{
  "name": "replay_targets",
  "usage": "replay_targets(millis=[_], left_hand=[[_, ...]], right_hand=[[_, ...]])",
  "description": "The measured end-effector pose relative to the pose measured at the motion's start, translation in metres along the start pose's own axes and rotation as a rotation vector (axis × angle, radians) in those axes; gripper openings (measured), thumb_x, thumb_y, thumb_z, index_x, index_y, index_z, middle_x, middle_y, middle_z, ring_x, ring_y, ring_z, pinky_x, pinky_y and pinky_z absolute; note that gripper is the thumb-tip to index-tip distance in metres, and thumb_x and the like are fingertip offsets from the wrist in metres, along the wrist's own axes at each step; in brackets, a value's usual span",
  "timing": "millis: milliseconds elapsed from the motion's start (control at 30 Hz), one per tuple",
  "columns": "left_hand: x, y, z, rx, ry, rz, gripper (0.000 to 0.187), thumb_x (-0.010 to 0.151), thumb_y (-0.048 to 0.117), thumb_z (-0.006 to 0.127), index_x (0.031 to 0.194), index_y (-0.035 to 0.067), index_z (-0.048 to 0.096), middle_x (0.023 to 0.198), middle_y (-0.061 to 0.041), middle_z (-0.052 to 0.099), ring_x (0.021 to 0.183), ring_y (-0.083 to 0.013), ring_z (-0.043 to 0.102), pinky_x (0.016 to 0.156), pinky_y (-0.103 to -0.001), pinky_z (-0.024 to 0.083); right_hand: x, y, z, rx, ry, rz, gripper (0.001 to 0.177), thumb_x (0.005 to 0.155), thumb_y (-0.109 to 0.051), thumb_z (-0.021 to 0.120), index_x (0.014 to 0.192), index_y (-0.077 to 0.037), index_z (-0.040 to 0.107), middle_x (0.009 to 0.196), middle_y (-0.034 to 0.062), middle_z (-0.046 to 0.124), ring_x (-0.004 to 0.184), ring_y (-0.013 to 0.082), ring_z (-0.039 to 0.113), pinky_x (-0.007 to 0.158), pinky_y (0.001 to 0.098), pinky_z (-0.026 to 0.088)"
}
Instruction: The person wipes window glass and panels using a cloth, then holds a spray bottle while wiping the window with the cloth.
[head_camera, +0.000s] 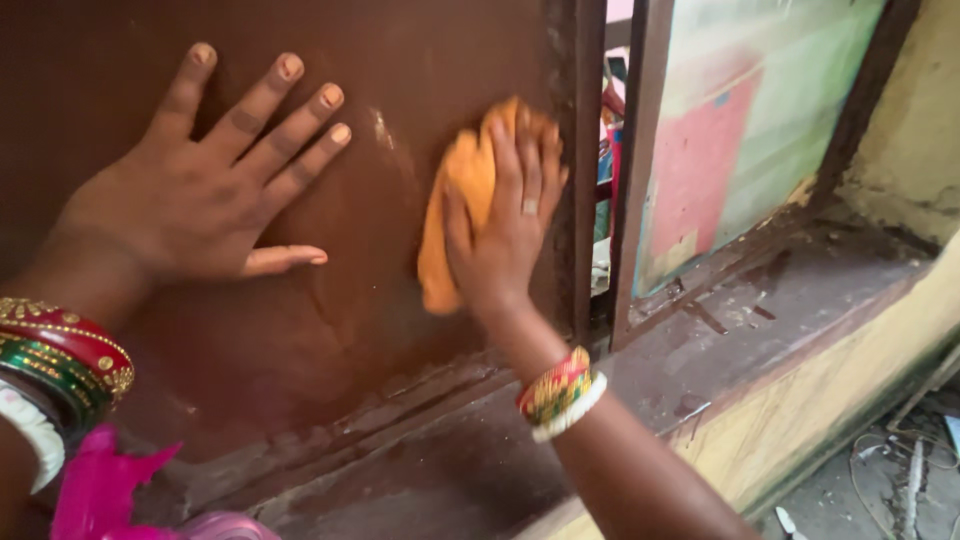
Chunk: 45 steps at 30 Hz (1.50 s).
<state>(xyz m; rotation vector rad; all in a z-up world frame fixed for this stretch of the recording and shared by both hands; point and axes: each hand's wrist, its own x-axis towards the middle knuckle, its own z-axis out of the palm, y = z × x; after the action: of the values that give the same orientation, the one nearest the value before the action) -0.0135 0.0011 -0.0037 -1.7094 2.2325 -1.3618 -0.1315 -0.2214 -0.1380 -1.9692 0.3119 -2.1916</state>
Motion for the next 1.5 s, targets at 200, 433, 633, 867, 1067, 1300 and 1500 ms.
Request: replay_targets(millis=[200,433,633,867,1067,1300,1500], left_hand=[[0.002,0.002,-0.003,0.043,-0.060,-0.021,0.093,0.095,0.067,0.032,0.161,0.003,0.034,0.171,-0.016,0.027,0.160,-0.0365,0.015,0.121,-0.077,0.010],[-0.001,-0.002,-0.002,0.030,-0.028,0.002,0.090,0.095,0.065,0.034,0.160,0.003,0.035,0.170,-0.015,0.027,0.159,-0.0362,0.016,0.122,-0.076,0.010],[-0.001,-0.003,-0.003,0.000,0.029,0.059,0.084,0.096,0.055,0.037,0.160,0.002,0.034,0.170,-0.014,0.024,0.159,-0.0360,0.015,0.123,-0.074,0.009],[-0.001,-0.006,-0.003,0.650,-0.139,0.084,0.078,0.098,0.055,0.042,0.163,0.012,0.038,0.173,-0.008,0.026,0.159,-0.0328,0.017,0.121,-0.064,0.011],[-0.001,-0.009,0.001,0.619,-0.089,0.097,0.078,0.098,0.054,0.043,0.162,0.010,0.039,0.172,-0.010,0.027,0.159,-0.0335,0.017,0.121,-0.065,0.012],[-0.003,-0.008,0.003,0.590,-0.084,0.087,0.076,0.099,0.052,0.044,0.162,0.010,0.039,0.172,-0.009,0.027,0.158,-0.0328,0.016,0.121,-0.065,0.010],[-0.001,-0.006,-0.001,0.657,-0.106,0.085,0.077,0.099,0.055,0.043,0.163,0.013,0.038,0.173,-0.008,0.027,0.159,-0.0301,0.016,0.121,-0.063,0.007]], right_hand=[[-0.030,-0.004,-0.010,0.015,-0.101,-0.012,0.065,0.100,-0.026,0.072,0.156,-0.011,0.043,0.168,0.0159,0.033,0.161,0.0444,0.020,0.132,0.0632,0.013],[0.046,-0.011,0.016,-0.069,0.016,-0.048,0.063,0.106,-0.027,0.073,0.159,-0.016,0.041,0.163,0.0093,0.040,0.159,0.0332,0.026,0.134,0.0494,0.016],[-0.023,-0.068,0.025,-0.023,-0.005,0.063,0.069,0.100,-0.019,0.070,0.159,-0.009,0.037,0.168,0.0156,0.036,0.161,0.0420,0.021,0.134,0.0577,0.014],[-0.096,-0.127,0.018,0.058,-0.202,0.031,0.071,0.096,-0.024,0.075,0.157,-0.013,0.040,0.166,0.0118,0.037,0.160,0.0387,0.025,0.133,0.0580,0.016],[-0.042,-0.082,0.015,-0.056,-0.227,-0.054,0.077,0.093,-0.023,0.073,0.158,-0.006,0.035,0.167,0.0155,0.031,0.159,0.0411,0.019,0.130,0.0601,0.012],[-0.003,-0.048,0.028,-0.118,-0.006,0.024,0.064,0.106,-0.023,0.070,0.160,-0.012,0.037,0.171,0.0086,0.034,0.162,0.0338,0.024,0.136,0.0508,0.019],[-0.107,-0.089,0.020,0.019,-0.253,-0.126,0.077,0.090,-0.027,0.075,0.155,-0.010,0.037,0.162,0.0152,0.033,0.157,0.0403,0.022,0.129,0.0624,0.012]])
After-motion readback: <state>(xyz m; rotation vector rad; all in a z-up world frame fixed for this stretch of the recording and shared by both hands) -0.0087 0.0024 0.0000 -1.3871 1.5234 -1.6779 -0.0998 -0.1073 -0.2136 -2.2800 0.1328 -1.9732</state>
